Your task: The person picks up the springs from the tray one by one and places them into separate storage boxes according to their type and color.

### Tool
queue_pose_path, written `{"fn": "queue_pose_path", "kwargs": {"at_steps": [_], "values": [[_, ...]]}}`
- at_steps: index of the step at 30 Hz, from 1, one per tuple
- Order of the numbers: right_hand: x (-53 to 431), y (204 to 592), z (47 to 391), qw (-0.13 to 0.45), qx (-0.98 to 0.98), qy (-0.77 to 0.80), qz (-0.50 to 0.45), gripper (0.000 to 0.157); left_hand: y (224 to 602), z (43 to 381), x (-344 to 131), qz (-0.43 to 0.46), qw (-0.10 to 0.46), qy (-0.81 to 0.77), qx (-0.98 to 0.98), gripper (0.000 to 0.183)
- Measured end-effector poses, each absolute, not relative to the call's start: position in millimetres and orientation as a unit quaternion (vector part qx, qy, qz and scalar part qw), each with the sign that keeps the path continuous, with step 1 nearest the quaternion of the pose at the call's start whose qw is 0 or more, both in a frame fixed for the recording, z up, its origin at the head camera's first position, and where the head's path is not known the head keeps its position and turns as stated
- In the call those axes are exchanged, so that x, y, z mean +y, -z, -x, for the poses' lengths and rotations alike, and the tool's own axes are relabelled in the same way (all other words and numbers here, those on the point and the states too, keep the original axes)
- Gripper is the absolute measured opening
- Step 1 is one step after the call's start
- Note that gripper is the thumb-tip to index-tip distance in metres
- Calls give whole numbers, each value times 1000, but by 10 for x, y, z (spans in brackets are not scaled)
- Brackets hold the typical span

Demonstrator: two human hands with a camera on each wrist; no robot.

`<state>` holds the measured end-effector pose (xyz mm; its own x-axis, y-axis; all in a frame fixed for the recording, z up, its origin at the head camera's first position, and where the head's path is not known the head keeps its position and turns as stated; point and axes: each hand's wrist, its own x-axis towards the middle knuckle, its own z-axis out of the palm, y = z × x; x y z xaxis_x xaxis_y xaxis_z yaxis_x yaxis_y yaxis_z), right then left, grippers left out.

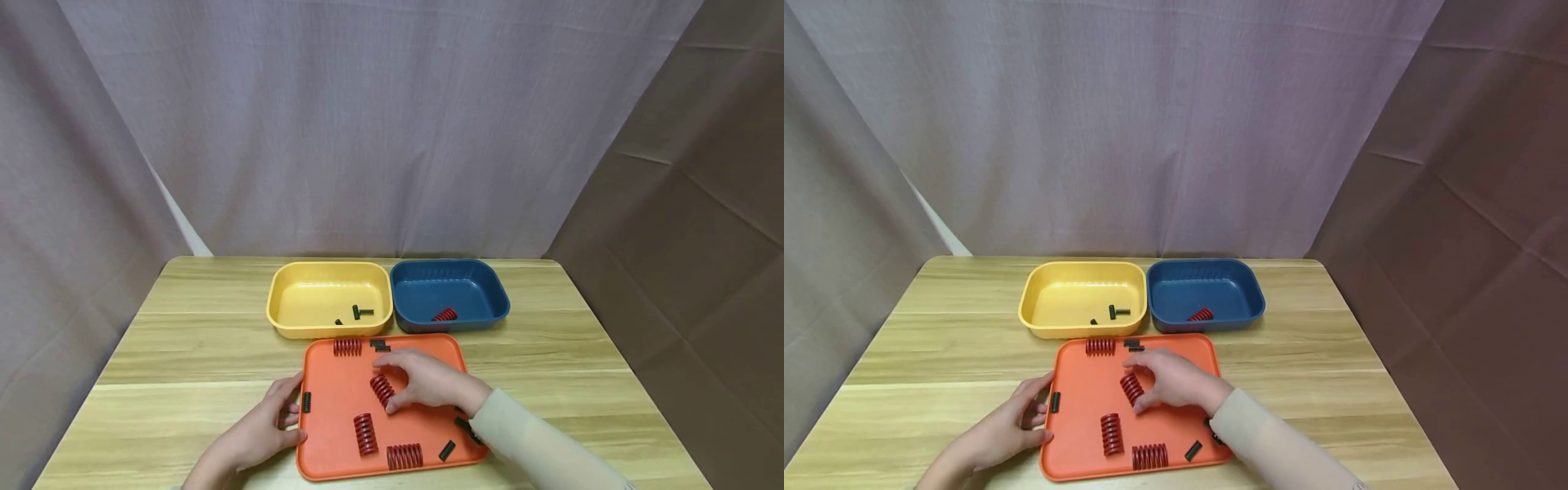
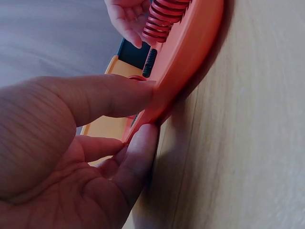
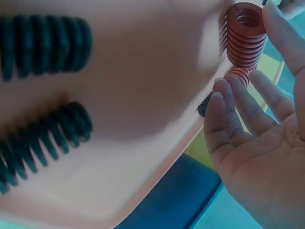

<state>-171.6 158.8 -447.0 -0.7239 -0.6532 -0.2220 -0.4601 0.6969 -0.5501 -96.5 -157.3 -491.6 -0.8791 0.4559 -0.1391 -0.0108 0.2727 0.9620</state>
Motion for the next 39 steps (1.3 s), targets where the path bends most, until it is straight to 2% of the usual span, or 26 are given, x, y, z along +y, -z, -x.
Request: {"fn": "queue_pose_path", "kwargs": {"at_steps": [18,29,39], "values": [[1588,4546,1690,201,898,252,301,53,4893,960,-1566,-144,198,-572,783,95],[1613,4572,1664,193,898,288,271,50,4916,947,-1581,-135,206,-582,775,96],[1731,4504,1696,150,899,339,231,57,4924,952,-1582,-135,202,-579,778,96]]}}
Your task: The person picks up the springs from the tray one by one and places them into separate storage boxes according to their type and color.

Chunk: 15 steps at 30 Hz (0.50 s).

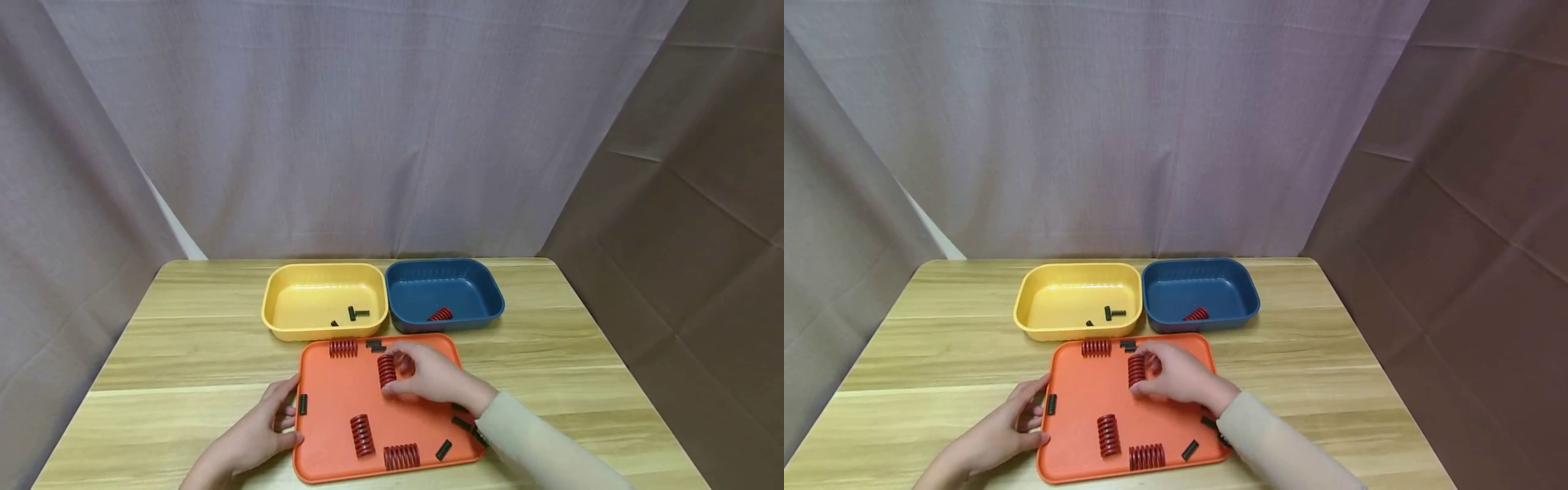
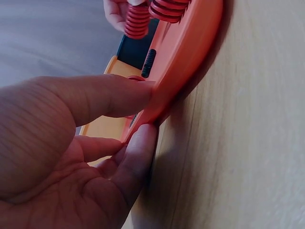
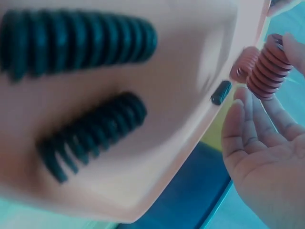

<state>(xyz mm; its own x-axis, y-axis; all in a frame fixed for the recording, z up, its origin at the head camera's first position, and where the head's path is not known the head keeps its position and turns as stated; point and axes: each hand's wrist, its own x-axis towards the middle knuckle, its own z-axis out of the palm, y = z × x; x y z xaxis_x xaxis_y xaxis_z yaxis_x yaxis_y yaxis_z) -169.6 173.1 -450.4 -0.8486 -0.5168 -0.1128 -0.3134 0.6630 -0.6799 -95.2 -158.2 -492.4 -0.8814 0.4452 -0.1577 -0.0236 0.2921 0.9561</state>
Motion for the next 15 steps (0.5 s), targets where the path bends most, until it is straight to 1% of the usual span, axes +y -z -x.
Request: {"fn": "queue_pose_path", "kwargs": {"at_steps": [5,15], "values": [[1821,4461,1738,115,897,370,212,56,4918,945,-1574,-137,202,-579,778,95],[1973,4372,1869,26,894,413,169,50,4917,963,-1578,-144,202,-590,768,95]]}}
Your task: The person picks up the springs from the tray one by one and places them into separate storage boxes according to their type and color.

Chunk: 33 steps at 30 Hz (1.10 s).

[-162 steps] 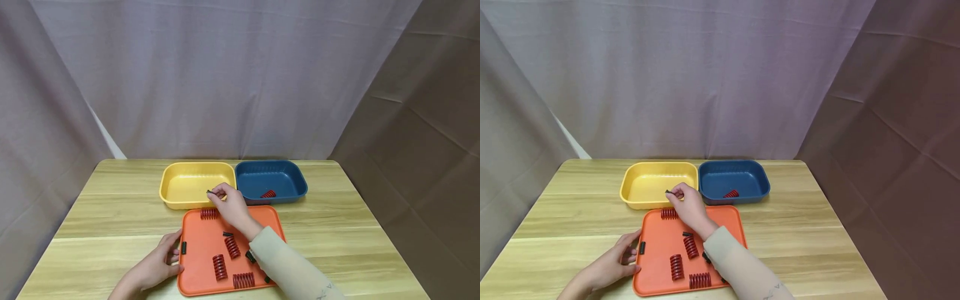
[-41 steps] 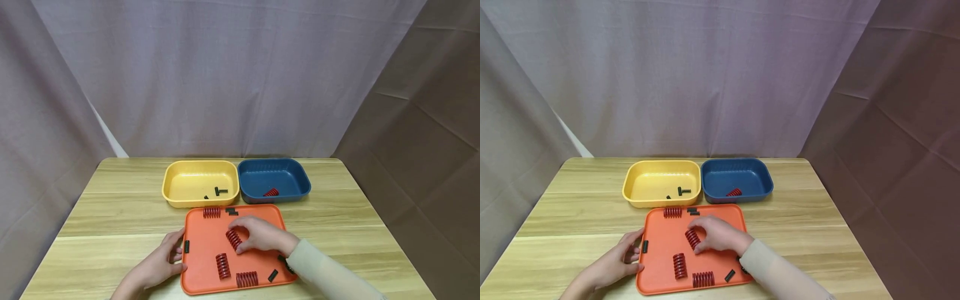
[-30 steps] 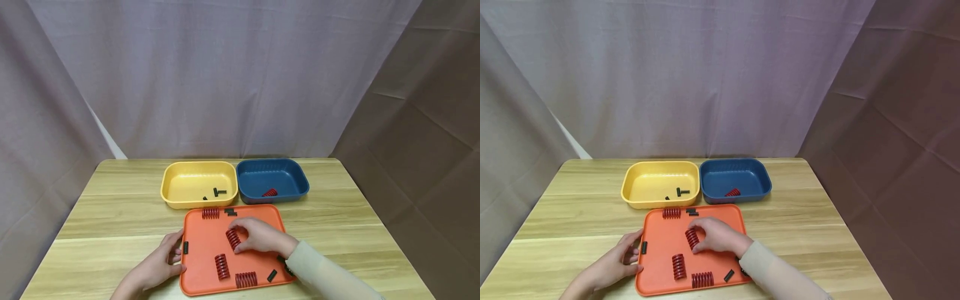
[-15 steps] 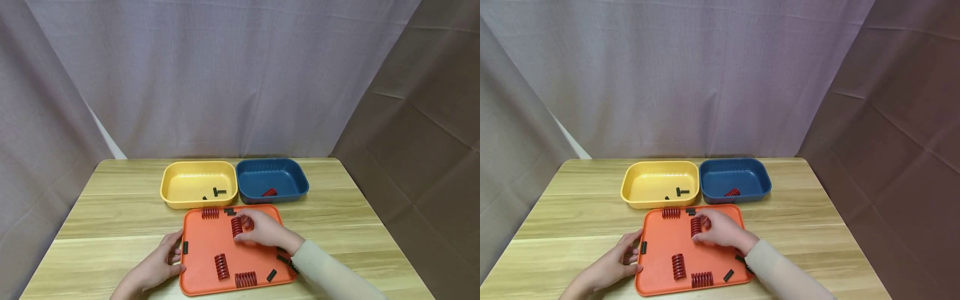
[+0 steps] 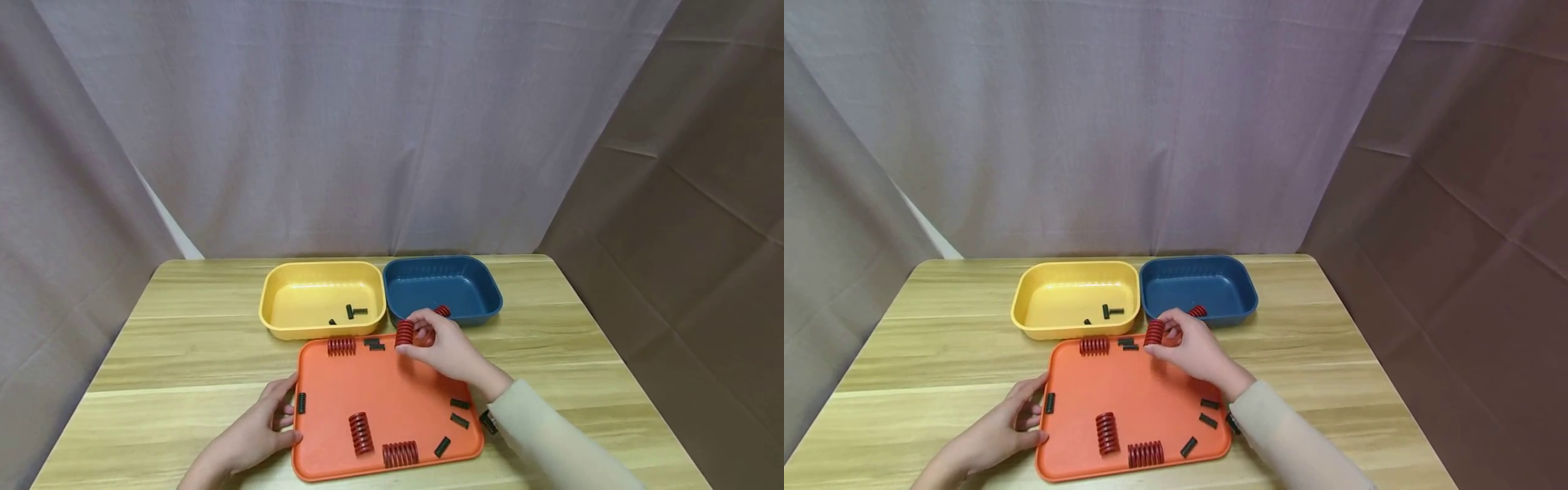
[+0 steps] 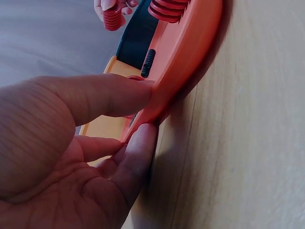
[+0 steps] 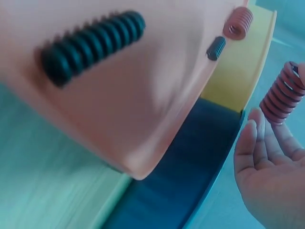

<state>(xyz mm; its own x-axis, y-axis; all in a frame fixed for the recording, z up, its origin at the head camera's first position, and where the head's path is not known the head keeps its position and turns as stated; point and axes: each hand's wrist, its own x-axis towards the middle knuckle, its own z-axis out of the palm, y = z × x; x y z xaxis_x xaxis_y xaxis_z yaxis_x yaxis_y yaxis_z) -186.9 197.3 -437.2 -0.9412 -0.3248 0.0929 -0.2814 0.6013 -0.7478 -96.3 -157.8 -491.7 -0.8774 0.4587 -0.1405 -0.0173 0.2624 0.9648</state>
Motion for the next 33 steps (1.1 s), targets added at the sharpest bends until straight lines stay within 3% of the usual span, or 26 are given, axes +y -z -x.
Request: {"fn": "queue_pose_path", "kwargs": {"at_steps": [8,19,33], "values": [[2051,4339,1985,-40,895,428,123,49,4915,964,-1576,-144,203,-598,762,95],[2115,4392,2250,-123,907,402,-3,60,4909,953,-1574,-140,204,-600,761,95],[2127,4501,2577,-134,937,316,-69,59,4909,947,-1573,-135,206,-586,772,95]]}}
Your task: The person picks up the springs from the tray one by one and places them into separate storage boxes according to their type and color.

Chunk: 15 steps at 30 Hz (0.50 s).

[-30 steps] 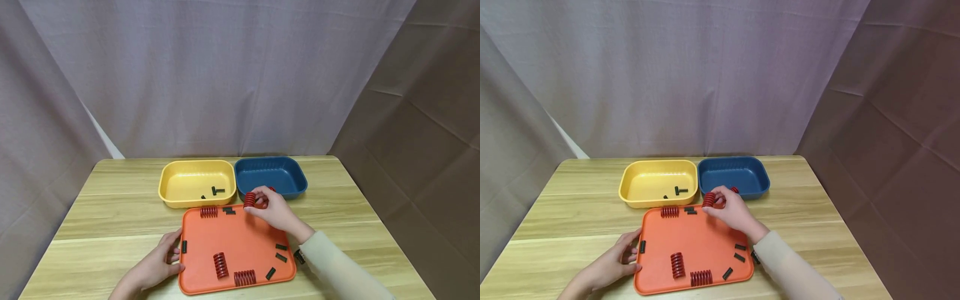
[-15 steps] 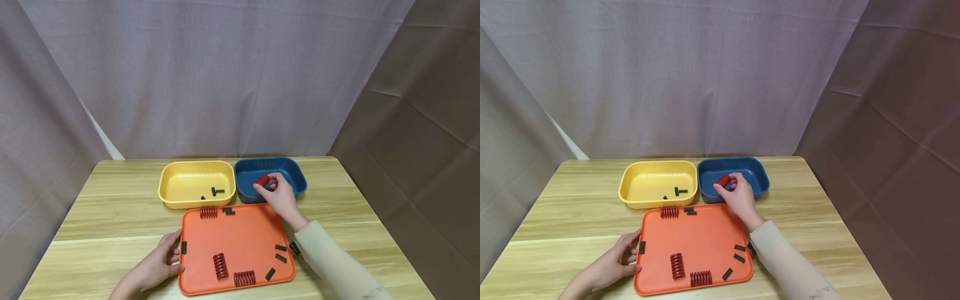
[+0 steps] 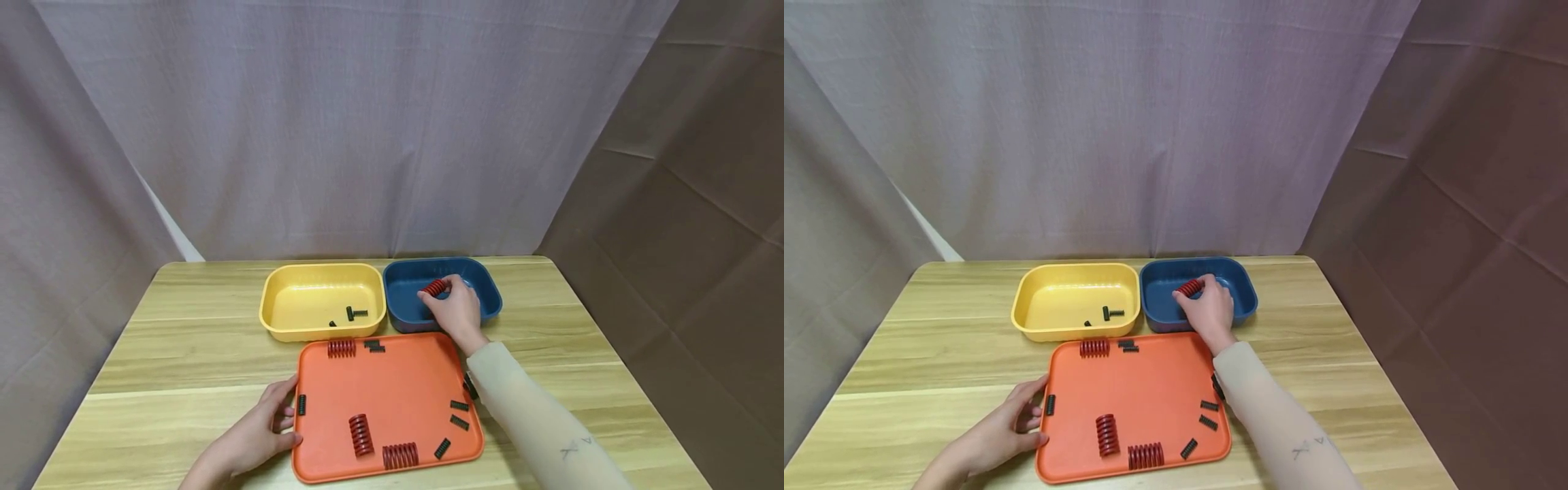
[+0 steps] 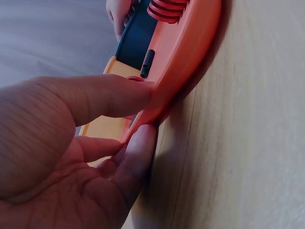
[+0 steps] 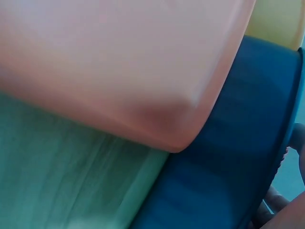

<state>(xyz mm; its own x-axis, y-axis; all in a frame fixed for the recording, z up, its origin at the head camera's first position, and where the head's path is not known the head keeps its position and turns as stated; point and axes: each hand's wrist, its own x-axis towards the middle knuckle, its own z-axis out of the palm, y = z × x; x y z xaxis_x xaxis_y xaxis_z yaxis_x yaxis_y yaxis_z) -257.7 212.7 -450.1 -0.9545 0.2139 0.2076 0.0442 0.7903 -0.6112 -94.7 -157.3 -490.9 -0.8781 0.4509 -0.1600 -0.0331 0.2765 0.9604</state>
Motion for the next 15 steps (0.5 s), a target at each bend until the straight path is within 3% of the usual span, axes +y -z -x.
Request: {"fn": "queue_pose_path", "kwargs": {"at_steps": [15], "values": [[2134,4581,2691,112,-955,-260,91,62,4939,964,-1570,-140,199,-602,760,94]]}}
